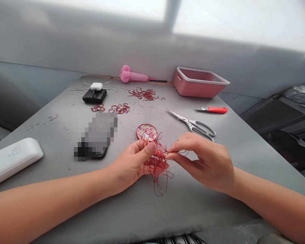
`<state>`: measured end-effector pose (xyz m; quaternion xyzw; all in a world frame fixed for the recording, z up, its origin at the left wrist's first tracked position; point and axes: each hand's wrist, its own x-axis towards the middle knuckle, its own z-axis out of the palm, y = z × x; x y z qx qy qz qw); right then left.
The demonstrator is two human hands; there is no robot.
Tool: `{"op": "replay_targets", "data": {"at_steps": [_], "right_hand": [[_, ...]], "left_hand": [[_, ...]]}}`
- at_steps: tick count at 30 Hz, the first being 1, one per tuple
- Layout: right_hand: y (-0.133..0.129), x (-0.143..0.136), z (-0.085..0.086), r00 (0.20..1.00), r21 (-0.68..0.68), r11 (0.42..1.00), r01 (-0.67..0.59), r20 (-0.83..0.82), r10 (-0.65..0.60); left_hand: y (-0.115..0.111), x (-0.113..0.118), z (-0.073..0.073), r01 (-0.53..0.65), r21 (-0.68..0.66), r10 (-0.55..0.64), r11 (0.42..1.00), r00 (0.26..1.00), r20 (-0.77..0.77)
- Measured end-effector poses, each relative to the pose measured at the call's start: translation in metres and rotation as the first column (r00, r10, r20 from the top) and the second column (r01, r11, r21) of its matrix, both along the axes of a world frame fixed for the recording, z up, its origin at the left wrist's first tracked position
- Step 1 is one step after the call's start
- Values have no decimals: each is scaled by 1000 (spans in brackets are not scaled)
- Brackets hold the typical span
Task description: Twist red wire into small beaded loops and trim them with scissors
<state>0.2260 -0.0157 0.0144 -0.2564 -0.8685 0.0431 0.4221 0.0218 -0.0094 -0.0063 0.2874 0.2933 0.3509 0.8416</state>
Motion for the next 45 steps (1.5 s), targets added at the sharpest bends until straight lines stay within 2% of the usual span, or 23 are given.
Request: {"op": "replay_targets", "data": {"at_steps": [4,7,11,20,24,29,34,37,41,45], "right_hand": [[-1,-1,-1,999,154,987,32,14,-34],[-5,-5,-2,992,284,953,104,40,-120],[-11,-9,-1,985,304,940,153,32,-170],[-17,-12,-2,986,369,918,147,20,-166],[-17,-15,-3,983,305,935,183,-24,-184],[-17,-16,0,977,114,972,207,-75,-199],[-18,-20,3,978,88,981,170,-133,-158],[-19,-21,6,979,97,981,166,-134,-153],[-21,-19,6,980,-18,987,160,-121,-161],[-20,-18,3,982,-116,988,105,-147,-121]], "left_hand": [[-1,1,-1,-74,-8,74,997,997,8],[-2,1,-1,-102,3,102,995,995,17],[-6,3,1,-95,72,93,993,995,29],[-10,5,3,-93,214,102,972,994,-31],[-11,6,1,-97,272,117,957,992,-57],[-15,6,4,-8,347,25,938,999,-43],[-14,6,2,-84,411,142,908,984,-112],[-13,5,1,-78,452,172,889,970,-170],[-14,2,3,-66,512,220,856,944,-247],[-15,1,8,-106,470,247,877,936,-251]]}}
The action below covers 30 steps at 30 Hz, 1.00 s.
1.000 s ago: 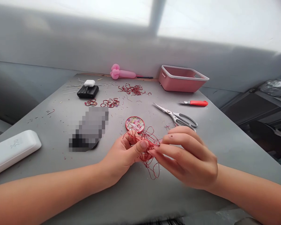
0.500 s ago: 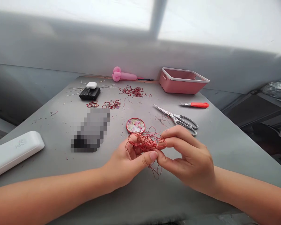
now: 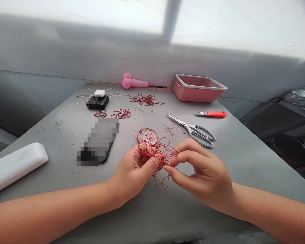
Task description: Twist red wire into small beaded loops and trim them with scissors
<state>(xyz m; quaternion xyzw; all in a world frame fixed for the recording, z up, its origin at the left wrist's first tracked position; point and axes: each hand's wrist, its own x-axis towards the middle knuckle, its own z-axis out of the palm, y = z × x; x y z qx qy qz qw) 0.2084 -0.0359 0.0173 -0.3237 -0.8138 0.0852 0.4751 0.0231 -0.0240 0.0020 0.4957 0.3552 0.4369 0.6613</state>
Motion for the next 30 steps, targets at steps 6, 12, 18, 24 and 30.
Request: {"op": "replay_targets", "data": {"at_steps": [6,12,18,24,30], "right_hand": [[6,4,-3,999,19,999,-31,-11,31],[17,12,-5,988,171,985,6,148,-32],[19,18,-3,977,192,979,63,187,-99],[22,22,0,964,234,971,45,245,-104],[14,22,4,967,197,970,-140,240,91]], "left_hand": [[5,2,5,-19,-276,50,961,993,104],[9,-2,9,98,-438,6,894,973,231],[9,-4,9,131,-442,-38,887,976,214],[6,-3,6,156,-402,-81,902,977,196],[5,-2,0,155,-360,-97,920,980,173]]}}
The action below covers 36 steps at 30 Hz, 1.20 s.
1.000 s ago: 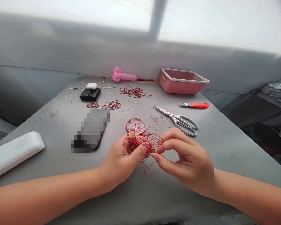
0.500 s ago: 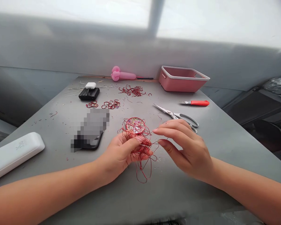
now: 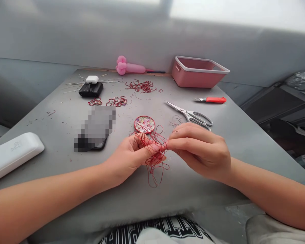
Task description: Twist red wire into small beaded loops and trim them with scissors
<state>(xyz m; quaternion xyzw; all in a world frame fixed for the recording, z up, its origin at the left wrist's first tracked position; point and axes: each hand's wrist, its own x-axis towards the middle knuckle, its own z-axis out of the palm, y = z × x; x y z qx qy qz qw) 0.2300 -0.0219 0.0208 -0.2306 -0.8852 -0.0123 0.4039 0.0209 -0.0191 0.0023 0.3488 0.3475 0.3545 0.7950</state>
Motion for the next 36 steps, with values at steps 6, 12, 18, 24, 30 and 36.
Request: {"op": "replay_targets", "data": {"at_steps": [6,12,18,24,30,36], "right_hand": [[-9,-6,-7,999,24,999,23,-36,-22],[-13,-14,-13,997,126,991,-55,-50,61],[-12,-14,-13,1000,125,992,-8,10,7],[-11,-15,-14,999,213,976,-41,32,35],[-14,-19,-16,994,310,947,87,33,-102],[-20,-23,-20,993,187,975,117,-48,-109]], "left_hand": [[-1,0,-1,-22,28,22,999,1000,-4],[-3,2,0,-36,115,43,993,997,-59],[-3,2,-5,-38,144,43,989,998,-35],[-4,2,-6,-38,182,52,982,996,-71],[-4,5,-2,-30,178,50,984,993,-106],[-7,4,-5,-41,350,95,936,986,-139]]}}
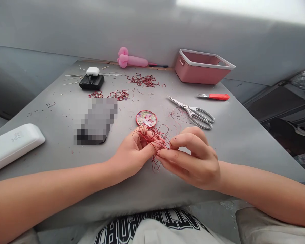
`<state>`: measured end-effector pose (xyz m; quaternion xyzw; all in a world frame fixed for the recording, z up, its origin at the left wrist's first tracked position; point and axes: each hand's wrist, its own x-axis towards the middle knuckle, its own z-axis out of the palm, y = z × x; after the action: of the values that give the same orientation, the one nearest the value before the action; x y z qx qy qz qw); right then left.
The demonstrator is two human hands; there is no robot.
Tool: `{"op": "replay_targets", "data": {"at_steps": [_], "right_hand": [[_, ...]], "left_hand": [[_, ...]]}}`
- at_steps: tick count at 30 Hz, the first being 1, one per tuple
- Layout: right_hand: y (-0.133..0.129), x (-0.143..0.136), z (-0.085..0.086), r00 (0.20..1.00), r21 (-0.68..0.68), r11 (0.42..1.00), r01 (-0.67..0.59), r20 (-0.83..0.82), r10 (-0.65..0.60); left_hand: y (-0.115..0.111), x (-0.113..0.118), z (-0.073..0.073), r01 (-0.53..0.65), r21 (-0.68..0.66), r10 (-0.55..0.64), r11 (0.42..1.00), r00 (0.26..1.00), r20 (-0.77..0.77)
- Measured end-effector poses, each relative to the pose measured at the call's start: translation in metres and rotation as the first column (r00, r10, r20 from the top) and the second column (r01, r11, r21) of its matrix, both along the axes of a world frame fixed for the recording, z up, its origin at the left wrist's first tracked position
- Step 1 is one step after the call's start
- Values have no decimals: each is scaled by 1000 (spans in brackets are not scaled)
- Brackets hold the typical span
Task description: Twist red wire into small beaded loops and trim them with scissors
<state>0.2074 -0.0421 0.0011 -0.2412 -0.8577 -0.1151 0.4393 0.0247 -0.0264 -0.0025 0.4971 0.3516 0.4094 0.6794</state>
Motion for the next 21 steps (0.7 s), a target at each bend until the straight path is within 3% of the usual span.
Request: {"op": "replay_targets", "data": {"at_steps": [5,9,13,18,21], "right_hand": [[-11,-2,12,997,-319,945,-75,-38,66],[-16,0,25,989,-611,780,-138,-129,74],[-13,9,33,982,-760,628,-165,-185,35],[-6,21,38,950,-848,429,-310,-295,105],[-3,24,40,926,-828,425,-366,-368,82]], "left_hand": [[4,-6,-6,-55,276,96,960,986,-138],[15,-11,-2,-125,342,180,931,974,-135],[18,-12,3,-117,281,150,953,984,-100],[18,-10,5,-101,128,109,987,992,-62],[19,-10,9,-77,28,79,997,995,-63]]}}
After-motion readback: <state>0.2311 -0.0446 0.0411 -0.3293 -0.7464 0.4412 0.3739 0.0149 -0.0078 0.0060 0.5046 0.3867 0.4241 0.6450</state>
